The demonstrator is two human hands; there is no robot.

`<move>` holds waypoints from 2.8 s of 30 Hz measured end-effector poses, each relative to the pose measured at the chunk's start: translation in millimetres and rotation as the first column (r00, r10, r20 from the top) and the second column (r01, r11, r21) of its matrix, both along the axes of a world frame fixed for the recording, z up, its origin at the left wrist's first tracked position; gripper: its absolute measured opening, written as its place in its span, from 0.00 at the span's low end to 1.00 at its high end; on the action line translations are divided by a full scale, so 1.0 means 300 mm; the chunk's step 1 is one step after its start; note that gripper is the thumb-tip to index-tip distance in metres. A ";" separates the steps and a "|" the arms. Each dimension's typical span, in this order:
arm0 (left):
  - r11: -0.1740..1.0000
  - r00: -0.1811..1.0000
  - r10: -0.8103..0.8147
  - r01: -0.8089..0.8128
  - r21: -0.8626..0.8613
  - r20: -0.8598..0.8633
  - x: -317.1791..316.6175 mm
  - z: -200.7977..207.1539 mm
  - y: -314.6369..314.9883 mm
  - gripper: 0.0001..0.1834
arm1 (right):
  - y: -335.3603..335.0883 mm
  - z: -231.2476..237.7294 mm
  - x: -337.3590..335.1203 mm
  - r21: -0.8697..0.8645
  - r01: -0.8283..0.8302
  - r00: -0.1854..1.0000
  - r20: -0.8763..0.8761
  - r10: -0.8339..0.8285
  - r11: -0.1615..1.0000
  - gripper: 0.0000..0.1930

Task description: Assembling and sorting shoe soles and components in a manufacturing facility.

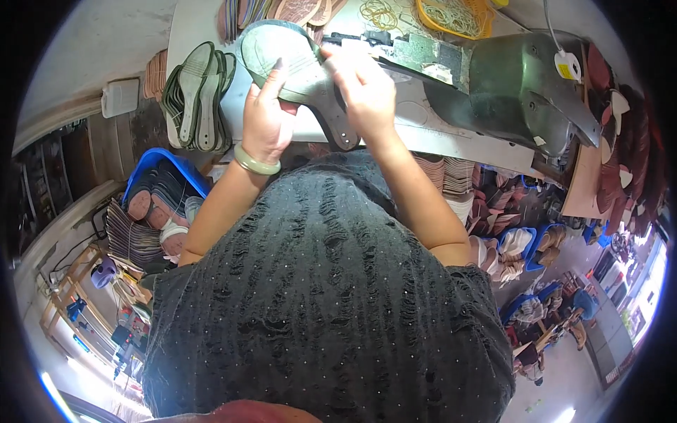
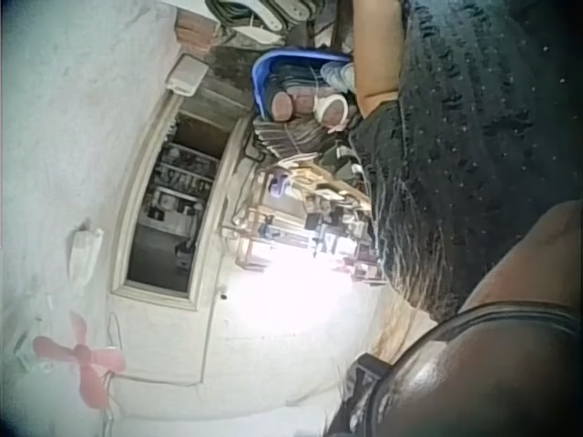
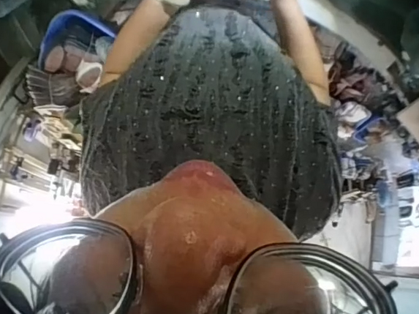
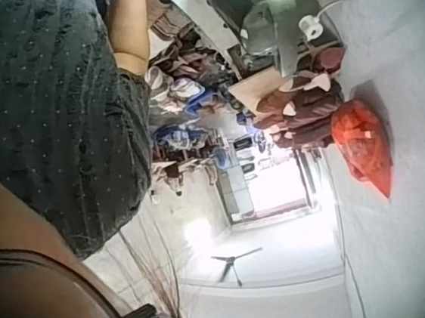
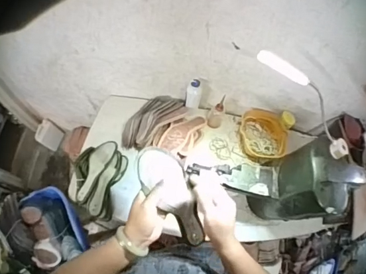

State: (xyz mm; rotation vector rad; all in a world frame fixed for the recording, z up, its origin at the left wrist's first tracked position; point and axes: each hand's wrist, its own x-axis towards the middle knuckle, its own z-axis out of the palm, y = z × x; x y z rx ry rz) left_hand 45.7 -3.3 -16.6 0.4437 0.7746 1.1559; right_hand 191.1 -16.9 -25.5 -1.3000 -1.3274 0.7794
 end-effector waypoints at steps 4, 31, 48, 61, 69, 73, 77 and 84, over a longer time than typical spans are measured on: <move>0.995 0.997 -0.076 0.075 0.059 0.018 -0.003 -0.017 0.015 0.17 | 0.050 0.025 0.047 -0.279 -0.199 0.821 -0.571 0.004 0.939 0.21; -0.156 -0.212 -0.385 0.974 -0.163 -0.898 0.206 0.052 0.634 0.32 | -0.049 -0.157 0.071 -0.597 -0.245 0.763 -0.605 -0.228 0.764 0.18; 0.178 -0.103 -0.460 0.962 -0.205 -0.882 0.106 0.136 0.558 0.23 | 0.070 -0.130 0.098 -0.545 -0.120 0.841 -0.501 -0.207 0.830 0.14; 0.542 0.280 -0.178 0.828 0.144 -0.943 0.035 -0.141 0.364 0.27 | 0.004 -0.170 0.103 -0.417 -0.007 0.969 -0.227 -0.096 0.909 0.16; 0.761 0.365 -0.064 0.620 0.191 -0.929 0.089 -0.197 0.284 0.26 | -0.133 -0.303 -0.034 -0.437 -0.194 0.876 -0.481 -0.046 0.878 0.14; 0.816 0.275 0.036 0.547 0.187 -0.961 0.108 -0.185 0.294 0.29 | -0.103 -0.284 0.025 -0.434 -0.279 0.828 -0.560 -0.015 0.857 0.10; 0.830 0.167 0.100 0.530 0.175 -0.981 0.115 -0.189 0.312 0.26 | -0.093 -0.282 0.047 -0.405 -0.211 0.795 -0.601 -0.084 0.890 0.10; 0.918 0.723 0.007 0.268 0.291 -0.691 0.095 -0.222 0.292 0.25 | -0.060 -0.279 0.070 -0.446 -0.228 0.912 -0.408 0.030 0.866 0.09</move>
